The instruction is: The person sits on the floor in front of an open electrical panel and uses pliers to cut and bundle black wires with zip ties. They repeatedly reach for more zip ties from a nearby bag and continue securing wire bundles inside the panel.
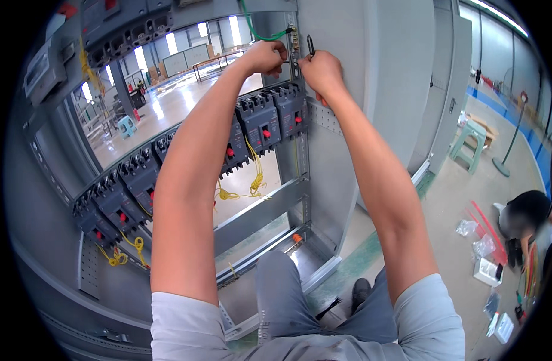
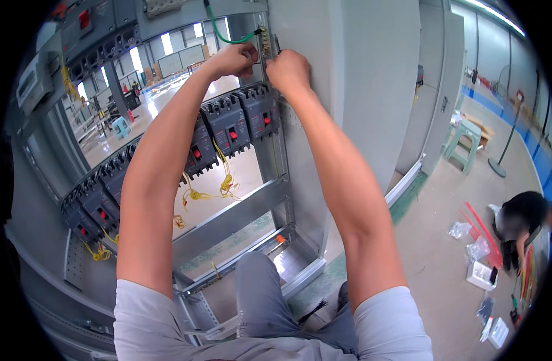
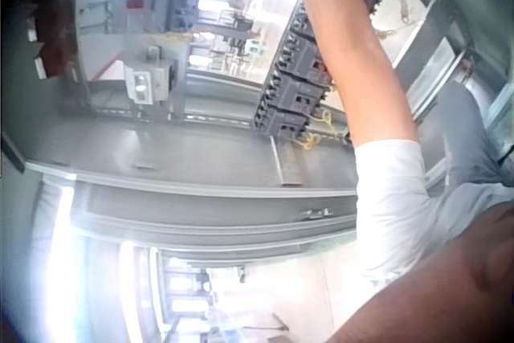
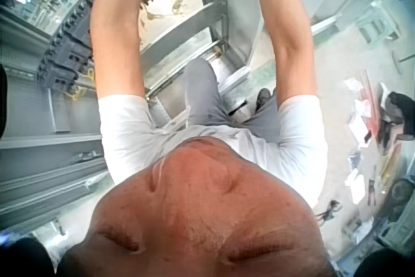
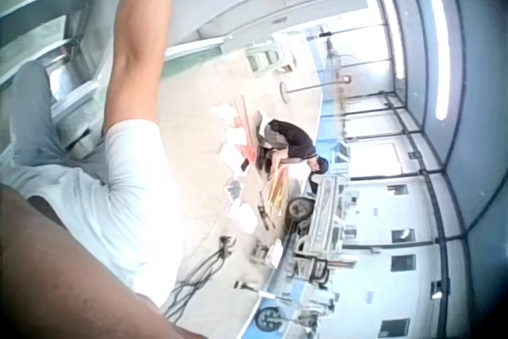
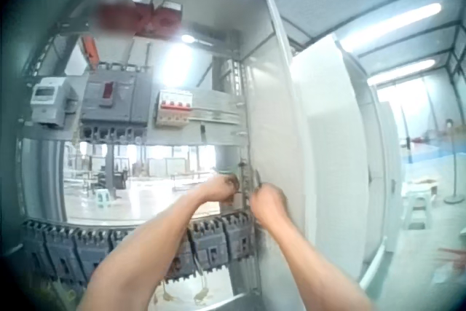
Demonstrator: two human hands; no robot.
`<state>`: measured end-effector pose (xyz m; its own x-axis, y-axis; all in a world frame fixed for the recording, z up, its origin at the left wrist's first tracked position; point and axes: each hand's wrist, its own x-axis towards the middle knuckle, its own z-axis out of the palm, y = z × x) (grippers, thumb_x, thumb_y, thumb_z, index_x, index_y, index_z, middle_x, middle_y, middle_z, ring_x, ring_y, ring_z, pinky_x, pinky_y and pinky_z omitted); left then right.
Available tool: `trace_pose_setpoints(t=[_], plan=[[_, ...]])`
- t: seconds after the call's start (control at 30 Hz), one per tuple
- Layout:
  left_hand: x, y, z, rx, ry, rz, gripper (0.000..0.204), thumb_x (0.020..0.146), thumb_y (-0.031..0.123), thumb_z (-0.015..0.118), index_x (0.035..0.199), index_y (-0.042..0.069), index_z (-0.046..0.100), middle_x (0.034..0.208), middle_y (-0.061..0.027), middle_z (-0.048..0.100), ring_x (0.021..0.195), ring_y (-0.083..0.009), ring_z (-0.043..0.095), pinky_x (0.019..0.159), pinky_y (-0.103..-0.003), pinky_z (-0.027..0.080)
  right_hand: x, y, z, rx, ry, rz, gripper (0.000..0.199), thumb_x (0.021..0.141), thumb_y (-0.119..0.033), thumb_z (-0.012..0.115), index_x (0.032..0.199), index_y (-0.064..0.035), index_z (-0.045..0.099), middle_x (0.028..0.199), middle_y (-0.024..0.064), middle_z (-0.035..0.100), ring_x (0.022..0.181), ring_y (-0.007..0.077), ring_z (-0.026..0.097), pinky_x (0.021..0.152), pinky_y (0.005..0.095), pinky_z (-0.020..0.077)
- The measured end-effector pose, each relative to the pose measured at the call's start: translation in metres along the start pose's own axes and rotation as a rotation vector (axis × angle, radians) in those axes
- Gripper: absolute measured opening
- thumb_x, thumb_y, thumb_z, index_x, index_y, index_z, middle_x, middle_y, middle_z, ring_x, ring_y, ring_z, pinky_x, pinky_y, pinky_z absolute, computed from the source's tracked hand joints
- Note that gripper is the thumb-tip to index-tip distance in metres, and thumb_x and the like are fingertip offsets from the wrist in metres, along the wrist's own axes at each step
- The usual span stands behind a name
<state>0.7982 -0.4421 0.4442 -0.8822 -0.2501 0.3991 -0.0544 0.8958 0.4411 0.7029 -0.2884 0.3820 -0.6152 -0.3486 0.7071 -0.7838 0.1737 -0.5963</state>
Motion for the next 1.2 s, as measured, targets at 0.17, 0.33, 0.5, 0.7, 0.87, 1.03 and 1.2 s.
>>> trace_pose_setpoints(t=[0.17,0.33,0.5,0.7,0.87,1.03,1.2], plan=[[-0.006,-0.009,-0.009,-0.176,-0.151,-0.071,0.022,0.092,0.007,0.059,0.11,-0.002,0.068,0.091,-0.0109,0.074,0.076,-0.0166,0.074,0.07,-0.027,0.06,-0.008,0.002,0.009,0.074,0.056,-0.012,0.026,0.086,-0.024,0.071,0.095,0.0002,0.075,0.096,0.0229,0.073,0.096,0.0408,0.07,0.086,0.0468,0.0554],[-0.012,-0.008,-0.021,0.196,-0.12,-0.122,0.024,0.088,0.007,0.06,0.107,-0.004,0.069,0.091,-0.0118,0.075,0.078,-0.0181,0.075,0.07,-0.027,0.06,-0.011,-0.001,0.017,0.074,0.099,-0.031,0.024,0.087,-0.021,0.07,0.091,0.0011,0.075,0.092,0.0241,0.073,0.093,0.0405,0.071,0.084,0.0473,0.0556],[-0.027,0.006,-0.029,-0.221,-0.168,-0.064,0.03,0.086,0.006,0.059,0.113,-0.004,0.068,0.101,-0.0116,0.075,0.096,-0.0191,0.074,0.084,-0.029,0.06,0.008,0.022,0.031,0.2,0.085,-0.026,0.025,0.087,-0.021,0.067,0.087,0.0034,0.073,0.089,0.0265,0.071,0.091,0.0428,0.07,0.083,0.0489,0.0554],[-0.02,-0.005,-0.02,-0.334,-0.228,0.039,0.029,0.098,0.016,0.066,0.121,-0.002,0.064,0.11,-0.0106,0.072,0.103,-0.0192,0.072,0.095,-0.033,0.058,0.01,0.018,0.029,0.527,-0.054,0.175,0.026,0.088,-0.023,0.071,0.083,0.0028,0.071,0.08,0.0187,0.073,0.072,0.0277,0.074,0.065,0.0403,0.0582],[-0.017,0.0,-0.004,-0.145,-0.127,0.042,0.025,0.096,0.02,0.07,0.115,0.003,0.069,0.098,-0.0048,0.069,0.086,-0.0139,0.07,0.076,-0.031,0.061,0.004,0.017,0.022,0.656,-0.071,0.174,0.025,0.088,-0.022,0.077,0.086,0.0009,0.069,0.077,0.01,0.072,0.067,0.0174,0.073,0.058,0.032,0.0567],[-0.01,-0.002,0.001,-0.106,-0.161,0.118,0.023,0.095,0.024,0.071,0.105,0.003,0.073,0.086,-0.0007,0.066,0.081,-0.0113,0.065,0.069,-0.03,0.06,0.009,0.022,0.024,0.687,-0.104,0.136,0.024,0.087,-0.021,0.078,0.088,0.0007,0.068,0.078,0.0074,0.072,0.067,0.016,0.071,0.057,0.0297,0.0554],[-0.011,0.002,0.004,-0.033,-0.094,0.118,0.019,0.094,0.022,0.072,0.102,0.005,0.074,0.084,-0.0013,0.066,0.079,-0.011,0.065,0.068,-0.029,0.061,0.007,0.023,0.025,0.71,-0.115,0.122,0.022,0.087,-0.02,0.078,0.088,-0.0005,0.068,0.078,0.0063,0.071,0.067,0.0147,0.07,0.057,0.0295,0.0549]])
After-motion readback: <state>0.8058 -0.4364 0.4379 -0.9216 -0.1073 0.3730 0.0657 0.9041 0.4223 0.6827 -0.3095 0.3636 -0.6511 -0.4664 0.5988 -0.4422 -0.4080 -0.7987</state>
